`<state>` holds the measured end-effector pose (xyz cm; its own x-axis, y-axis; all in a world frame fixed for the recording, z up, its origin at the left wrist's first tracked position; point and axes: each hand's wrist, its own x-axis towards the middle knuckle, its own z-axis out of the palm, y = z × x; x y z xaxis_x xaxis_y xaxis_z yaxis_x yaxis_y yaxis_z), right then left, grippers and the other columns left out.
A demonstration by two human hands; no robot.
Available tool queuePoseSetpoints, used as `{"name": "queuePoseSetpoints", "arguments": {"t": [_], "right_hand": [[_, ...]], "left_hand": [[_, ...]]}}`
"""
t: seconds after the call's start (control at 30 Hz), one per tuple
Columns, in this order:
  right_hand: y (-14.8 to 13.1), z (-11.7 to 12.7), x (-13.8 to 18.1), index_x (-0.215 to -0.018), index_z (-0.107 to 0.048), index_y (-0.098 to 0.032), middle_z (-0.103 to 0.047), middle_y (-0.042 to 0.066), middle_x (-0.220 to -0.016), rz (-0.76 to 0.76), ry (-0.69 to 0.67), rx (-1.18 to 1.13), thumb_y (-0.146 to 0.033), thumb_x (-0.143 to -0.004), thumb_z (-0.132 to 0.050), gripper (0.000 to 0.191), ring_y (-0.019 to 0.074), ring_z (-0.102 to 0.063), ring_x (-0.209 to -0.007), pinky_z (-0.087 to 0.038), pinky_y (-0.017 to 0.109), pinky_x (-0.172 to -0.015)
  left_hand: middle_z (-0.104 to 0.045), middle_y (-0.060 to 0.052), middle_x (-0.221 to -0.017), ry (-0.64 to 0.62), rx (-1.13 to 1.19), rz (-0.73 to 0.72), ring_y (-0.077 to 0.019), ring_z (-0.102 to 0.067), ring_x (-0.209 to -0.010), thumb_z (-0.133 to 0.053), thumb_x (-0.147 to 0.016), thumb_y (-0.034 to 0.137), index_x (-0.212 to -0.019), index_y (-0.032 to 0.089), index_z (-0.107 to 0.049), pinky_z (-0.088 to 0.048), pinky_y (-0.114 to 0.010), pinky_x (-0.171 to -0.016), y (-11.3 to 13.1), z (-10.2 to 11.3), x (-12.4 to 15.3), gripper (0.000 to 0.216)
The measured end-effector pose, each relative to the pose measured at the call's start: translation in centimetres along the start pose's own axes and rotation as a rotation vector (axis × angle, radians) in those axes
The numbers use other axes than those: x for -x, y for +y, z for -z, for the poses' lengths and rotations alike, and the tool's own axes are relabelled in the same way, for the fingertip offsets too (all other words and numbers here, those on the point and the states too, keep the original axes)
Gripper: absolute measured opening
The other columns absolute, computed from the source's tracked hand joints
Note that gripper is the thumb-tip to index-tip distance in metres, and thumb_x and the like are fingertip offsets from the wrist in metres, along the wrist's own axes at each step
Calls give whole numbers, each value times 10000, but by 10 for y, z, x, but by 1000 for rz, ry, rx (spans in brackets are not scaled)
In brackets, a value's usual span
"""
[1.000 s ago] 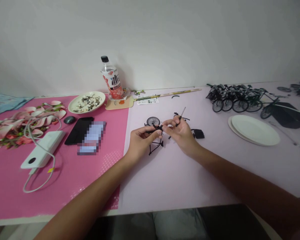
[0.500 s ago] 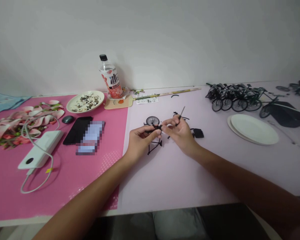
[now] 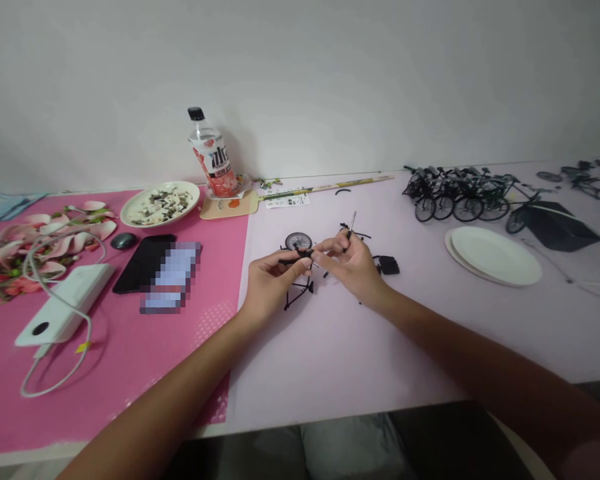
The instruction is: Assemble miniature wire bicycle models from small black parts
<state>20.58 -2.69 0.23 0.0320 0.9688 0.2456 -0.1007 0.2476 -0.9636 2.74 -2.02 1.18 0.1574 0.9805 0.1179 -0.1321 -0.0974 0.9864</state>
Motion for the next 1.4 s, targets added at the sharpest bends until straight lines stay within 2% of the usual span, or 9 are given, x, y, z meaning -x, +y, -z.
{"name": "queuePoseSetpoints", "arguments": {"t": [0.4,0.67,0.9,1.17,1.4], "right_hand": [[-2,-3,0,-851,-284,-285,-749,-14,-904,-58,-11,-95,-428,-783,-861,598,236,-747,-1035,-514,412,-959],[2,-2,-1,-858,-284,-287,-747,-19,-912,-42,-33,-112,-356,-831,-817,539,225,-738,-1067,-494,403,-962],[1,0,-1,-858,-283,-286,-741,-9,-941,-29,-68,-118,-349,-859,-791,512,224,-731,-1080,-500,401,-942],[0,0,-2,-839,-264,-284,-709,-5,-930,-14,-91,-48,-478,-840,-808,577,241,-731,-1069,-533,417,-920],[-2,-1,-1,-827,-259,-282,-735,0,-943,-13,-49,-1,-374,-814,-814,563,245,-734,-1059,-530,422,-906]], "left_hand": [[-786,-73,-885,13,17,10,-166,-710,-697,-948,-669,420,-877,158,-816,-600,-335,-722,4,-1,0,360],[-772,-71,-869,2,-40,-21,-172,-705,-700,-930,-698,421,-862,157,-811,-600,-342,-710,4,1,0,332],[-767,-81,-912,-17,-136,-180,-176,-702,-755,-886,-780,362,-885,183,-827,-585,-344,-732,-2,5,-1,215],[-775,-81,-891,-46,-248,-362,-204,-710,-841,-861,-827,359,-920,219,-839,-582,-351,-759,-3,6,1,169],[-772,-79,-915,-3,-136,-286,-195,-722,-791,-890,-790,339,-906,206,-822,-603,-368,-748,-9,4,2,190]]}}
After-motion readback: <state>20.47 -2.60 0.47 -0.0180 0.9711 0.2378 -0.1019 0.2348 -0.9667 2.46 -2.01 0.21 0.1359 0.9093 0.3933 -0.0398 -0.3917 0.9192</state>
